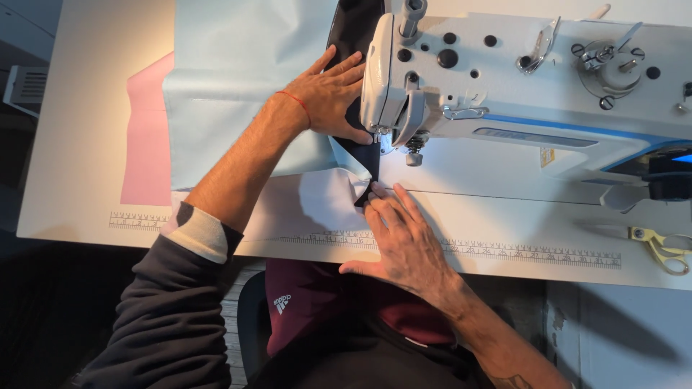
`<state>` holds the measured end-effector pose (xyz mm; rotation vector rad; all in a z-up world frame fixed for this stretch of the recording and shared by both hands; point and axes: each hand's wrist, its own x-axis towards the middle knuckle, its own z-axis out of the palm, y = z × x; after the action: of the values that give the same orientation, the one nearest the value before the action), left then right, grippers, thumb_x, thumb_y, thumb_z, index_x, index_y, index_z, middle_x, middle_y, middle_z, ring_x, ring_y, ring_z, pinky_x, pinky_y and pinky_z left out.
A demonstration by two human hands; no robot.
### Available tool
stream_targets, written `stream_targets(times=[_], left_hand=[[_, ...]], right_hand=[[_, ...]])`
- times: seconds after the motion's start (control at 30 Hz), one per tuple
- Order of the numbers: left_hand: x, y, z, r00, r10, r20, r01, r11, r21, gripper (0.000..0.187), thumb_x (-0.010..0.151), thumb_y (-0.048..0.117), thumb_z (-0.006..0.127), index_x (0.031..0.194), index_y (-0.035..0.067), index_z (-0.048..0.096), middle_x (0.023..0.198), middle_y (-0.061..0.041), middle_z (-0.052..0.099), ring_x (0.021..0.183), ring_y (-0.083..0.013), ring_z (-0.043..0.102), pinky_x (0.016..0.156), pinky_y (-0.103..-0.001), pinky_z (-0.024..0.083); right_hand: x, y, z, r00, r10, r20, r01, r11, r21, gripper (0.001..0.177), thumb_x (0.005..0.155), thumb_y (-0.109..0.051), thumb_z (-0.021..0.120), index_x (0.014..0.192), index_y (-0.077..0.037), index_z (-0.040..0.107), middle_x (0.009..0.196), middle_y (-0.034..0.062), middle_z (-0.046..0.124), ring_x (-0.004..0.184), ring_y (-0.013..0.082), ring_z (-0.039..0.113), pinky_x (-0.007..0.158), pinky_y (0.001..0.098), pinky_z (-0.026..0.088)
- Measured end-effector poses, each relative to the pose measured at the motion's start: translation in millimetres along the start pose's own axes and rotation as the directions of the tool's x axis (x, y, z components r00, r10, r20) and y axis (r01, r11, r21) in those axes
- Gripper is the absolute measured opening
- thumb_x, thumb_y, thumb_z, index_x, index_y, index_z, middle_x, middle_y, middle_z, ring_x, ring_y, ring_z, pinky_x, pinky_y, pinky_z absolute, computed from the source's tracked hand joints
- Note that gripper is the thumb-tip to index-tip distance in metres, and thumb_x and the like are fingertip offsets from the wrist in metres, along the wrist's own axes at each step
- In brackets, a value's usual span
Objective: Using an industrial sewing machine to assemble a two-tone leather or vinyl bag.
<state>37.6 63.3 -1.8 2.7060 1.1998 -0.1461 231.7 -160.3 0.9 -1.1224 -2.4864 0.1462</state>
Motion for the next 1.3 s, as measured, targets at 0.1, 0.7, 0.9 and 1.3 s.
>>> stream_targets(times=[0.1, 0.7, 0.9, 1.3], left_hand=[[3, -4, 3, 1.000, -0.013, 0.014, 0.013, 1.000, -0.001, 0.119, 0.063, 0.092, 0.063, 0.158, 0.026, 0.033, 0.167, -0.005, 0.024, 0.156, -0.0238, 0.010, 0.128, -0.050, 0.001], [25, -29, 22, 0.994, 0.027, -0.102, -0.028, 1.000, -0.006, 0.131, 0.054, 0.090, 0.071, 0.160, 0.029, 0.026, 0.169, 0.000, 0.018, 0.154, -0.0213, 0.011, 0.127, -0.048, 0.004], [29, -32, 16, 0.996, 0.019, -0.091, -0.018, 1.000, 0.016, 0.130, 0.057, 0.094, 0.067, 0.160, 0.026, 0.026, 0.169, 0.000, 0.016, 0.155, -0.0216, 0.010, 0.127, -0.048, 0.004], [42, -47, 20, 0.991, 0.028, -0.129, -0.028, 1.000, 0.007, 0.137, 0.052, 0.096, 0.069, 0.161, 0.025, 0.025, 0.169, -0.001, 0.018, 0.155, -0.0221, 0.011, 0.127, -0.048, 0.004]], right_hand=[[2, 2, -1, 1.000, -0.009, -0.006, 0.009, 1.000, 0.005, 0.097, 0.077, -0.080, 0.066, 0.114, 0.009, 0.062, 0.112, 0.0176, 0.058, 0.119, 0.0351, 0.059, 0.121, 0.0545, 0.032], [12, 12, 6, 0.999, 0.016, 0.040, -0.015, 0.999, -0.030, 0.097, 0.073, -0.078, 0.072, 0.117, 0.008, 0.060, 0.114, 0.0168, 0.056, 0.119, 0.0329, 0.058, 0.121, 0.0549, 0.031], [18, 15, 5, 0.999, 0.023, 0.024, -0.022, 0.998, -0.058, 0.099, 0.073, -0.081, 0.071, 0.117, 0.008, 0.060, 0.116, 0.0169, 0.056, 0.121, 0.0324, 0.057, 0.121, 0.0554, 0.031], [31, 19, 1, 0.999, 0.051, 0.009, -0.051, 0.997, -0.065, 0.102, 0.072, -0.081, 0.071, 0.118, 0.009, 0.061, 0.120, 0.0193, 0.058, 0.126, 0.0345, 0.057, 0.121, 0.0527, 0.031]])
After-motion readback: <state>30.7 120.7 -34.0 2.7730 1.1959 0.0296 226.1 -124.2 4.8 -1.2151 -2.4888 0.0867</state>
